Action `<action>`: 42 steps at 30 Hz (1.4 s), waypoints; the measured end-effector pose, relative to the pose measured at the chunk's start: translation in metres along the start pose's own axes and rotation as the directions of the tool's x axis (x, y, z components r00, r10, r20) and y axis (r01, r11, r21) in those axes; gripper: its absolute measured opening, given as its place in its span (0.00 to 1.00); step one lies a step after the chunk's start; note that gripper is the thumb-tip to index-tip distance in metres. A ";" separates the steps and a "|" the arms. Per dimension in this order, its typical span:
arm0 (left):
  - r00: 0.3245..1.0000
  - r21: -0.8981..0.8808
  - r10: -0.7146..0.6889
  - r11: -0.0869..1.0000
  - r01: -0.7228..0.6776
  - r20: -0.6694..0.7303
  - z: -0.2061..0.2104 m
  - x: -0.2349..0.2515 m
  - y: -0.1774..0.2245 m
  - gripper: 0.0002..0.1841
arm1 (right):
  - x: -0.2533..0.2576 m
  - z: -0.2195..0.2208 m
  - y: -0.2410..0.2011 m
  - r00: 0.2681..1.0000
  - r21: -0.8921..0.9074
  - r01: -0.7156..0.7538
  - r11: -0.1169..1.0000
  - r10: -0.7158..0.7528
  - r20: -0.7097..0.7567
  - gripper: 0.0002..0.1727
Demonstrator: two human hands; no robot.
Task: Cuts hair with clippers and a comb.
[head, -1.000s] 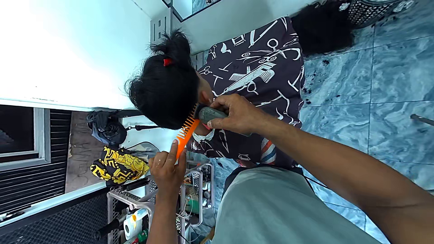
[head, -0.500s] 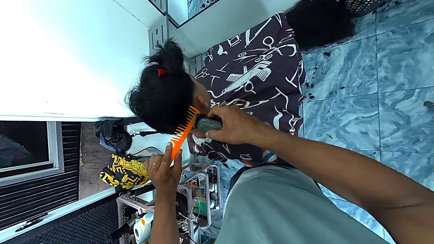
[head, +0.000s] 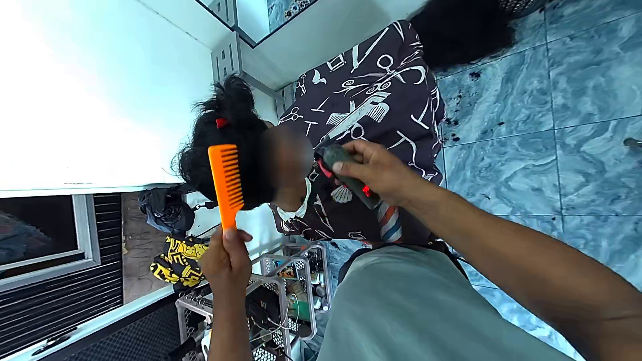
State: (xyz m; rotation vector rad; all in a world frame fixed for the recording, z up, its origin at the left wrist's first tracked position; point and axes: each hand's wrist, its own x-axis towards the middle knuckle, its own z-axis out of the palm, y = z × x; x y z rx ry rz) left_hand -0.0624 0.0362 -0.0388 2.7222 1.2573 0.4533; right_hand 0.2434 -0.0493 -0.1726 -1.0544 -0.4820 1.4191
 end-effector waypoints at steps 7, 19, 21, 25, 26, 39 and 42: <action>0.948 0.304 0.198 0.913 -0.271 0.250 0.000 -0.045 -0.032 0.25 | 0.016 0.000 -0.019 0.971 -0.182 0.132 0.974 -0.090 0.220 0.15; 0.978 0.367 0.154 0.925 -0.093 -0.141 0.009 -0.017 0.021 0.21 | 0.059 0.039 -0.064 0.887 -0.638 0.317 0.702 0.019 0.461 0.17; 0.975 0.377 0.164 0.921 -0.098 -0.148 0.009 -0.018 0.021 0.21 | 0.059 0.042 -0.067 0.890 -0.634 0.318 0.705 0.009 0.456 0.16; 0.964 0.392 0.209 0.911 -0.130 -0.165 0.012 -0.020 0.016 0.20 | 0.057 0.044 -0.070 0.900 -0.663 0.317 0.678 0.005 0.436 0.16; 0.959 0.397 0.224 0.907 -0.140 -0.174 0.013 -0.020 0.014 0.19 | 0.058 0.047 -0.072 0.901 -0.666 0.319 0.674 0.003 0.435 0.16; 0.990 -0.202 -0.015 0.979 -0.013 -0.138 0.001 0.033 0.000 0.23 | -0.046 -0.069 0.020 0.981 -0.064 -0.180 0.982 0.174 -0.088 0.18; 0.981 0.031 0.193 0.981 -0.194 0.035 0.032 0.003 -0.069 0.25 | -0.091 -0.080 0.058 0.933 0.193 -0.192 0.962 0.240 -0.268 0.17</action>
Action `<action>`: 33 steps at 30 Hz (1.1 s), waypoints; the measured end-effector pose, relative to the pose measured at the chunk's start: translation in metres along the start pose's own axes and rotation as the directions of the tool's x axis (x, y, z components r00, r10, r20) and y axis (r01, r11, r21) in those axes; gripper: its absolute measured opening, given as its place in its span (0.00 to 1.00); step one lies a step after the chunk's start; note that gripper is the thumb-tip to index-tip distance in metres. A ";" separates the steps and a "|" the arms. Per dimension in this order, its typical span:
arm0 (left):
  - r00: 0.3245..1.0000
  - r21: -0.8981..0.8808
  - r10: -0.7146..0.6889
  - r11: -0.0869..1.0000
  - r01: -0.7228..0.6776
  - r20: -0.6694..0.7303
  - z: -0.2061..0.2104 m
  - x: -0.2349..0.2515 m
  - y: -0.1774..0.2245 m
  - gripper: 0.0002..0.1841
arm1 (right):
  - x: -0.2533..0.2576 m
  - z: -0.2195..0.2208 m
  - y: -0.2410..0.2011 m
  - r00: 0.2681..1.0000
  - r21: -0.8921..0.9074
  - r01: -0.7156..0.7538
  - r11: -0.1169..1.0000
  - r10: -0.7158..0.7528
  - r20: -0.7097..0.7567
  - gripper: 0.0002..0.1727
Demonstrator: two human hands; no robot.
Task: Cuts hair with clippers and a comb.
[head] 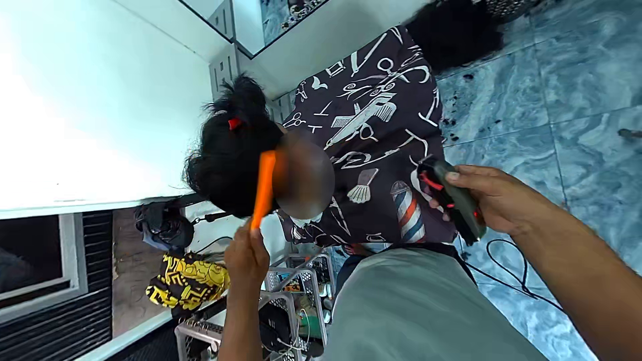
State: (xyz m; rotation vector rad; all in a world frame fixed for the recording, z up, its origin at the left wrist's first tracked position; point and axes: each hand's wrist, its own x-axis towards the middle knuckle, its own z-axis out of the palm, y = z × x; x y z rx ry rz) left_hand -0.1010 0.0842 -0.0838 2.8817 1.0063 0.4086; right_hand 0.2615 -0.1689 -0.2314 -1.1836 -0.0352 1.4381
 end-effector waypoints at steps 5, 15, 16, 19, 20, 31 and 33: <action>0.970 -0.203 0.239 0.952 -0.228 0.033 0.071 -0.064 -0.061 0.24 | -0.038 0.045 0.055 0.972 0.115 0.142 0.983 -0.117 -0.204 0.16; 0.927 -0.285 0.317 0.887 -0.364 -0.199 0.071 -0.024 -0.107 0.20 | -0.043 0.215 0.084 0.810 -0.624 0.376 0.685 -0.570 -0.139 0.27; 0.911 -0.249 0.333 0.886 -0.391 -0.245 0.064 -0.015 -0.110 0.20 | -0.037 0.223 0.076 0.787 -0.697 0.371 0.613 -0.606 -0.114 0.30; 0.807 -0.111 0.420 0.857 -0.503 -0.414 0.044 -0.001 -0.108 0.19 | -0.029 0.244 0.044 0.723 -0.869 0.337 0.363 -0.691 -0.008 0.30; 0.773 -0.073 0.443 0.846 -0.528 -0.454 0.037 0.000 -0.104 0.19 | -0.030 0.249 0.032 0.714 -0.907 0.321 0.273 -0.699 0.042 0.29; 0.769 0.015 0.442 0.871 -0.491 -0.463 0.007 -0.010 -0.076 0.18 | -0.057 0.278 -0.014 0.686 -0.962 0.263 -0.071 -0.687 0.238 0.28; 0.775 0.018 0.437 0.875 -0.484 -0.456 0.009 -0.011 -0.077 0.18 | -0.057 0.282 -0.013 0.684 -0.946 0.318 -0.063 -0.676 0.275 0.26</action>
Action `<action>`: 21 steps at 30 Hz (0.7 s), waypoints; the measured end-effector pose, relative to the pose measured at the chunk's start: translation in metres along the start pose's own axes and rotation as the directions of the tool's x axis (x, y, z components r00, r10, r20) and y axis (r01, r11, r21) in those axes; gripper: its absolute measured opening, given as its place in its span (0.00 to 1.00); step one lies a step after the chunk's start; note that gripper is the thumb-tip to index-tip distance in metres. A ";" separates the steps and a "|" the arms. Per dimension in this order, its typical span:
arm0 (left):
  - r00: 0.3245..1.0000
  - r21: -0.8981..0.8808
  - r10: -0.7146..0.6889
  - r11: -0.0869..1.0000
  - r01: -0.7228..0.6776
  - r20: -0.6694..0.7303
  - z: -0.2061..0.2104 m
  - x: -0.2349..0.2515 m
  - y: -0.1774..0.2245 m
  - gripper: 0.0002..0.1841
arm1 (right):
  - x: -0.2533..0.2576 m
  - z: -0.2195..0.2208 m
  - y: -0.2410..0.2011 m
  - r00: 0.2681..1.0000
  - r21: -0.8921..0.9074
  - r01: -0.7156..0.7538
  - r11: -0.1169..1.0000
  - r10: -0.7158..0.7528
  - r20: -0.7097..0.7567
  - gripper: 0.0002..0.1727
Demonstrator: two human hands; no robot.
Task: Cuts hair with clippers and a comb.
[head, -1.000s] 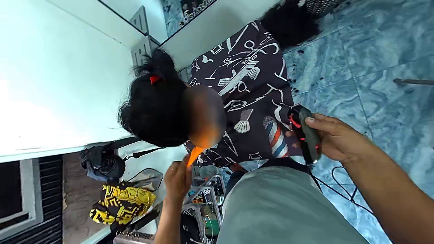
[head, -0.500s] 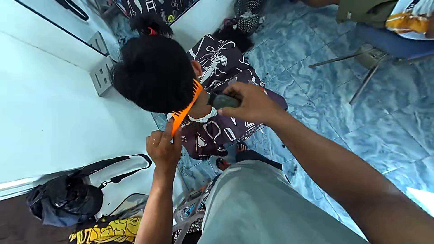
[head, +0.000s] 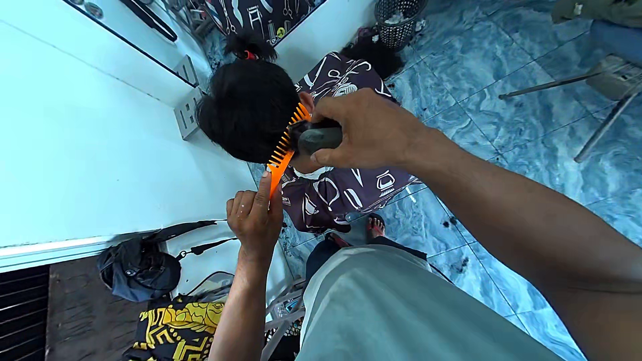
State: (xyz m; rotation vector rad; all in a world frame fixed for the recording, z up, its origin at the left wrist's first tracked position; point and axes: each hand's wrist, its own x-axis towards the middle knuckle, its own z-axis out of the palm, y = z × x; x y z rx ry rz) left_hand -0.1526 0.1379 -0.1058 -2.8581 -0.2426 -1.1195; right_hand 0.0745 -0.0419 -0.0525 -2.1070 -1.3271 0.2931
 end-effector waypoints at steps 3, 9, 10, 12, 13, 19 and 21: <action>1.000 -0.002 0.024 1.000 -0.024 -0.007 0.003 0.000 -0.003 0.18 | 0.000 -0.002 -0.008 0.998 -0.054 -0.038 0.998 0.040 0.044 0.24; 0.909 -0.306 -0.402 0.857 0.415 0.106 -0.013 0.043 0.002 0.20 | -0.007 0.012 0.015 0.996 0.192 -0.085 0.978 0.076 0.054 0.24; 0.872 -0.381 -0.454 0.785 0.489 0.184 -0.011 0.050 0.006 0.22 | -0.011 0.012 0.026 0.987 0.196 -0.163 0.967 0.157 0.043 0.24; 0.863 -0.354 -0.389 0.796 0.491 0.323 -0.002 0.043 0.007 0.27 | -0.015 0.014 0.050 0.949 0.225 -0.305 0.925 0.316 -0.013 0.28; 0.875 -0.289 -0.304 0.859 0.423 0.378 0.005 0.029 0.003 0.27 | -0.017 0.015 0.060 0.928 0.258 -0.346 0.902 0.370 -0.047 0.30; 0.929 -0.187 -0.100 0.966 0.176 0.357 0.039 -0.041 -0.002 0.22 | -0.008 0.000 0.077 0.921 0.278 -0.334 0.901 0.375 -0.107 0.31; 0.969 -0.201 -0.133 0.964 0.175 0.207 0.037 -0.029 -0.003 0.21 | 0.003 -0.009 0.071 0.960 0.178 -0.249 0.952 0.267 -0.084 0.30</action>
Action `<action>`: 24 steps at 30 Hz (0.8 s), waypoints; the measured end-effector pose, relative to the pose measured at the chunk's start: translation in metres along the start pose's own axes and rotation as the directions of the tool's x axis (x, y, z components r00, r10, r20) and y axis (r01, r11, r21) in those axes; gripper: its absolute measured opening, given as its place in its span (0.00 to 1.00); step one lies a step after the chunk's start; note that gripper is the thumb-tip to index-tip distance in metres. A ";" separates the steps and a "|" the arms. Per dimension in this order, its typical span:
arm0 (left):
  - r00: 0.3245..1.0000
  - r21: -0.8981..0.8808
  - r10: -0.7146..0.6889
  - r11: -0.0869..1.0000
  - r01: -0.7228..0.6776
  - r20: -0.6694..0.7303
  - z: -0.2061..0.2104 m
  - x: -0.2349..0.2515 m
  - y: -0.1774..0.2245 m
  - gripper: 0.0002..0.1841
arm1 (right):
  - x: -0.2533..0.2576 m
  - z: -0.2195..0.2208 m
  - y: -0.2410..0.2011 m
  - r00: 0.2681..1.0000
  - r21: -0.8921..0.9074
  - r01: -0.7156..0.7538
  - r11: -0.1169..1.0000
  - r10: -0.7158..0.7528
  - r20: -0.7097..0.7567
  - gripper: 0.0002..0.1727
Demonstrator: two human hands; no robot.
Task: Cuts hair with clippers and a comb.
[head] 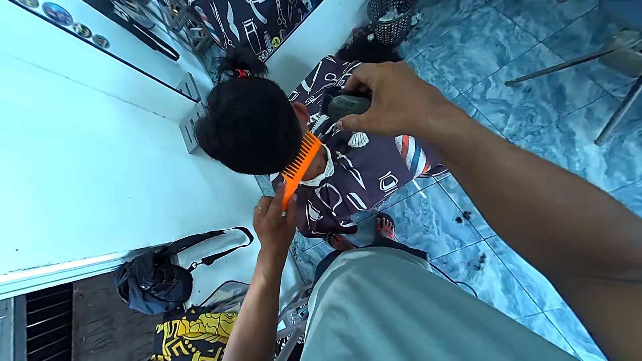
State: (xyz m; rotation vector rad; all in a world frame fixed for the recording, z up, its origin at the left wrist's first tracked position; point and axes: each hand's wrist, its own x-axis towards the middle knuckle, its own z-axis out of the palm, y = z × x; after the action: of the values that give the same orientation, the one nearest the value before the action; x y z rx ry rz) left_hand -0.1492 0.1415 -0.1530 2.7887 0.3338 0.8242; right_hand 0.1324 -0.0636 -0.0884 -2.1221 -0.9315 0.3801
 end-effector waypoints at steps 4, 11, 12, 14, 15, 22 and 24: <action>0.977 0.052 0.069 0.997 -0.060 -0.200 -0.028 0.033 0.017 0.20 | 0.020 -0.016 -0.033 0.972 -0.185 0.220 0.958 -0.199 0.123 0.27; 0.967 0.099 0.117 0.990 -0.096 -0.228 -0.045 0.049 0.032 0.20 | 0.025 -0.042 -0.081 0.944 -0.393 0.319 0.863 -0.252 0.213 0.23; 0.967 0.090 0.118 0.991 -0.100 -0.227 -0.045 0.050 0.032 0.20 | 0.023 -0.043 -0.085 0.945 -0.411 0.315 0.856 -0.244 0.216 0.23; 0.967 0.082 0.118 0.991 -0.102 -0.224 -0.045 0.050 0.032 0.21 | 0.019 -0.044 -0.095 0.946 -0.425 0.311 0.850 -0.235 0.223 0.22; 0.967 0.084 0.120 0.991 -0.103 -0.226 -0.045 0.050 0.031 0.21 | 0.018 -0.043 -0.098 0.942 -0.422 0.323 0.847 -0.244 0.230 0.22; 0.966 0.103 0.139 0.988 -0.119 -0.219 -0.041 0.049 0.027 0.20 | 0.011 -0.034 -0.114 0.928 -0.423 0.356 0.833 -0.261 0.268 0.20; 0.969 0.108 0.124 0.989 -0.103 -0.212 -0.044 0.051 0.025 0.20 | 0.007 -0.024 -0.118 0.895 -0.365 0.428 0.827 -0.332 0.297 0.21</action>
State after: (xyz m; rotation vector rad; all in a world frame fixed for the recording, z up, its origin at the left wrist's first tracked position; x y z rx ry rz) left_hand -0.1277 0.1379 -0.0847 2.8324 0.2574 1.1767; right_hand 0.0913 -0.0205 0.0158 -2.2220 -1.6688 0.2210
